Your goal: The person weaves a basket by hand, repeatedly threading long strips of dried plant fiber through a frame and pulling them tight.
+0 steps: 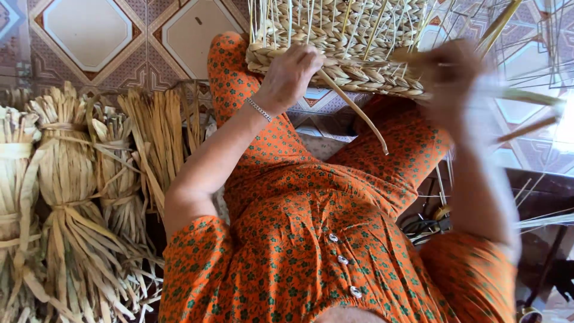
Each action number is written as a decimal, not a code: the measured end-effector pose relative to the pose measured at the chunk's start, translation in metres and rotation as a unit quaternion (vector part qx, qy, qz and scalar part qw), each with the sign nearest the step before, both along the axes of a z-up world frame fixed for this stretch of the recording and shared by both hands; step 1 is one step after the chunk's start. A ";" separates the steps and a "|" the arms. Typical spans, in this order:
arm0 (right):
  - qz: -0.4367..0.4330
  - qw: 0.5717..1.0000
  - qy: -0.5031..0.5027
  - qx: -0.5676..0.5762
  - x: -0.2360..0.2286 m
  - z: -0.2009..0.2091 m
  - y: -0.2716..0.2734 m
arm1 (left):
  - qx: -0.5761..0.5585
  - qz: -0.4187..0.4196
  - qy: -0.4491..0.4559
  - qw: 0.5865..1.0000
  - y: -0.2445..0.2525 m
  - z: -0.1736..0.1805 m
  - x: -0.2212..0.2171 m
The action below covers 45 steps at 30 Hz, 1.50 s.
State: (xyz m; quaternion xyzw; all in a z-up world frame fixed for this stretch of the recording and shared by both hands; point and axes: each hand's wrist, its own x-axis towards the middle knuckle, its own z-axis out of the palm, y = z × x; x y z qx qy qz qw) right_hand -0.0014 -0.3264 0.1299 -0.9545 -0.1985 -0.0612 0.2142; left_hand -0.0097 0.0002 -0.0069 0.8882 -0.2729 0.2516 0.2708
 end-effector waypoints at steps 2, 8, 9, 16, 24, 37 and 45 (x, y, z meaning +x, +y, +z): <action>0.120 0.977 -0.100 0.144 0.009 -0.031 0.062 | -0.004 0.020 -0.020 1.000 -0.001 0.005 -0.013; 0.118 0.985 -0.126 0.029 0.009 -0.065 0.116 | -0.083 -0.009 0.049 0.995 0.001 0.025 -0.025; 0.121 0.983 -0.133 0.024 0.008 -0.064 0.118 | -0.075 -0.017 0.031 0.997 0.002 0.023 -0.025; 0.104 0.966 -0.235 -0.021 0.008 -0.075 0.128 | 0.073 0.019 -0.049 0.996 0.002 -0.029 -0.008; 0.164 0.977 0.028 0.137 -0.008 -0.045 0.100 | -0.109 0.075 0.115 0.984 -0.021 0.017 0.024; 0.192 0.977 0.067 0.058 0.017 -0.010 0.066 | -0.072 -0.123 0.264 0.954 -0.020 0.011 0.045; 0.223 0.913 -0.324 -0.107 0.016 0.018 0.104 | 0.052 -0.094 0.205 0.973 -0.024 0.019 0.027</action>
